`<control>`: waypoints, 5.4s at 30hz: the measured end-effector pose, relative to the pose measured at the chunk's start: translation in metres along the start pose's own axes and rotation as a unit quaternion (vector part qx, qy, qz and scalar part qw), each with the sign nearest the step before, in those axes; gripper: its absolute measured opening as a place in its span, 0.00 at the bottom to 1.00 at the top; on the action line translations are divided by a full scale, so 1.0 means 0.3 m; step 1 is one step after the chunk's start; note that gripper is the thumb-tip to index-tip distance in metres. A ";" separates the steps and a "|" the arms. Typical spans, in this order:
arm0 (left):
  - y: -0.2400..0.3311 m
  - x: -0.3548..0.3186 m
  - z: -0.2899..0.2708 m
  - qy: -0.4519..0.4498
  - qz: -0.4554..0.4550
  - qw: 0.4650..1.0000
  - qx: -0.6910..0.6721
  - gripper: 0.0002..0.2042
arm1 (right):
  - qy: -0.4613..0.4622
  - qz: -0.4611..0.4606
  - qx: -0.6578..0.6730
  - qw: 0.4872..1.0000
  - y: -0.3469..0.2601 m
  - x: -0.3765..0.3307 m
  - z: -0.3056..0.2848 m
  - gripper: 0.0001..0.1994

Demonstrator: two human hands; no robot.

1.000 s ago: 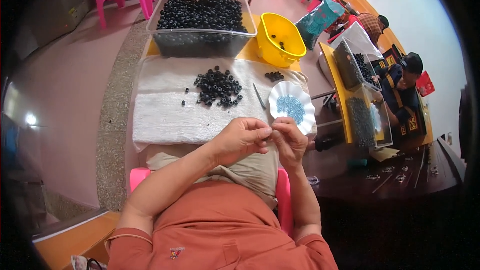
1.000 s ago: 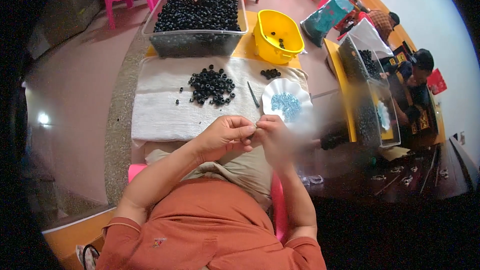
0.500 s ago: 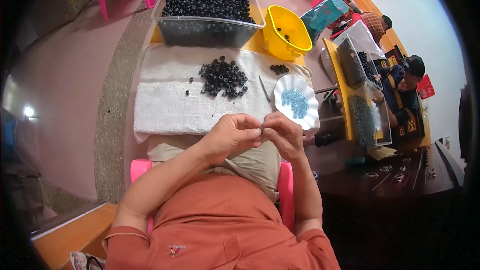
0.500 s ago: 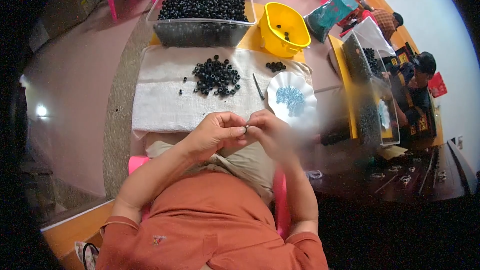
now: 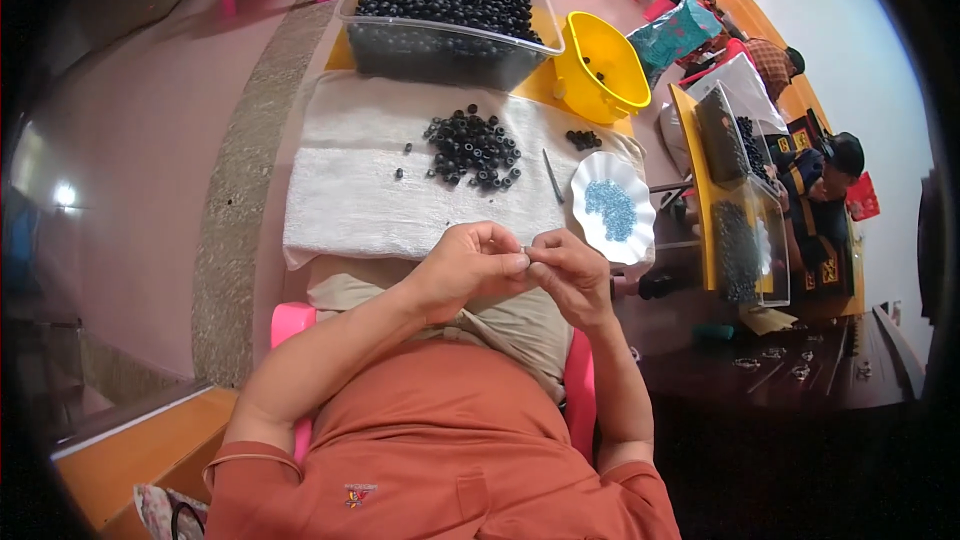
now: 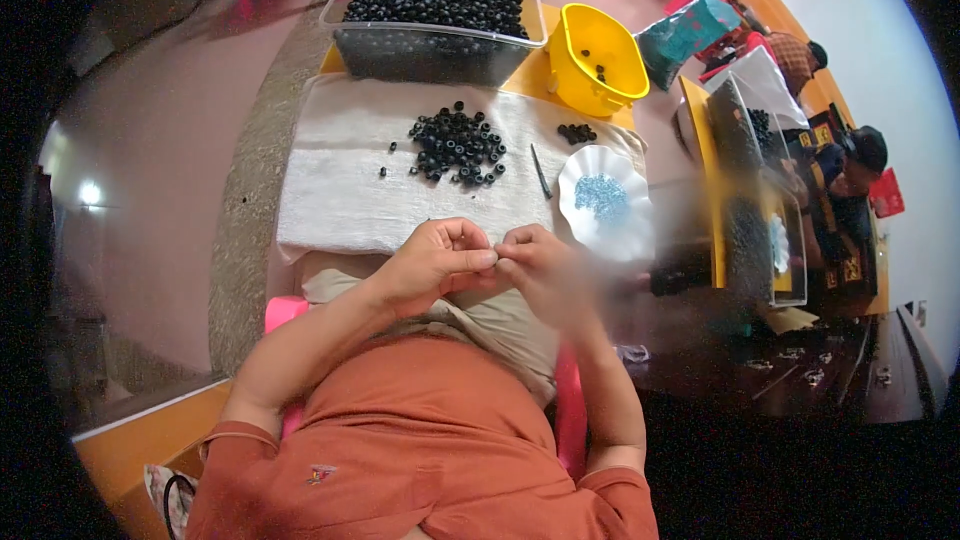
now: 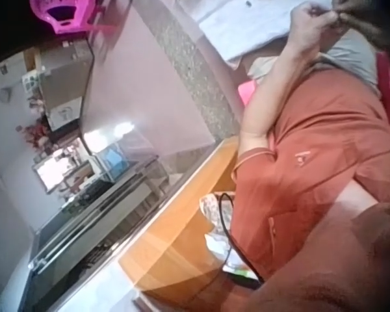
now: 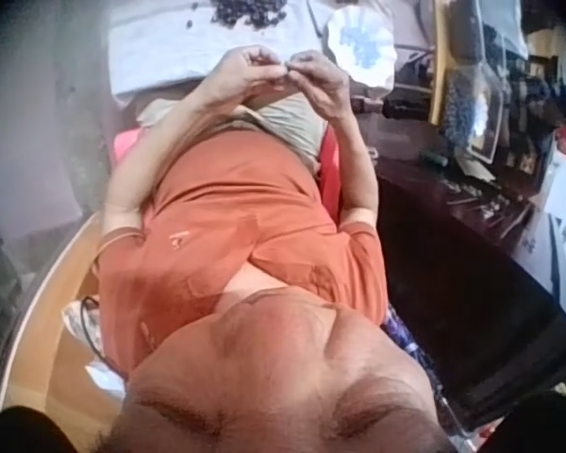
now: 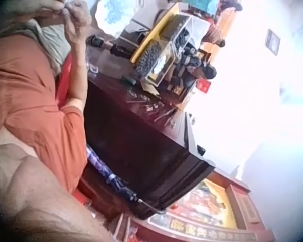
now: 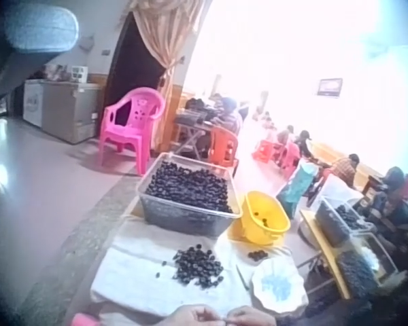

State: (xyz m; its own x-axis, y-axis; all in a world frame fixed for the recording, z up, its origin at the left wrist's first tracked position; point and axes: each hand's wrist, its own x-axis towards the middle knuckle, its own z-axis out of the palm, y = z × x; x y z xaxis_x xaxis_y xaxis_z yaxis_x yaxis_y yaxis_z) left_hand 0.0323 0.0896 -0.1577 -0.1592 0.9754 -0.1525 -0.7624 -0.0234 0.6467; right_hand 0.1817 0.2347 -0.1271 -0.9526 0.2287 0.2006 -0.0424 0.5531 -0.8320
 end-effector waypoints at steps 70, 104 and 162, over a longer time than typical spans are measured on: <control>0.014 -0.144 -0.106 0.204 0.207 0.956 0.030 0.06 | 0.016 0.078 0.348 0.934 0.073 0.249 0.152 0.05; 0.010 -0.139 -0.102 0.097 0.137 0.980 0.111 0.08 | -0.172 0.175 0.330 0.912 0.020 0.216 0.061 0.04; -0.024 -0.136 -0.098 0.123 0.095 0.988 -0.026 0.07 | 0.134 -0.059 0.154 0.977 0.040 0.050 0.301 0.14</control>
State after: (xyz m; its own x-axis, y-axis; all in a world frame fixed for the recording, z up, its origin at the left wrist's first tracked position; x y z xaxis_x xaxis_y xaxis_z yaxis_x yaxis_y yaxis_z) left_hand 0.0257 0.0436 -0.1781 -0.4446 0.8701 -0.2128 -0.7346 -0.2183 0.6424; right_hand 0.1395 0.1724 -0.1809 -0.8242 0.4024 0.3985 -0.2748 0.3311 -0.9027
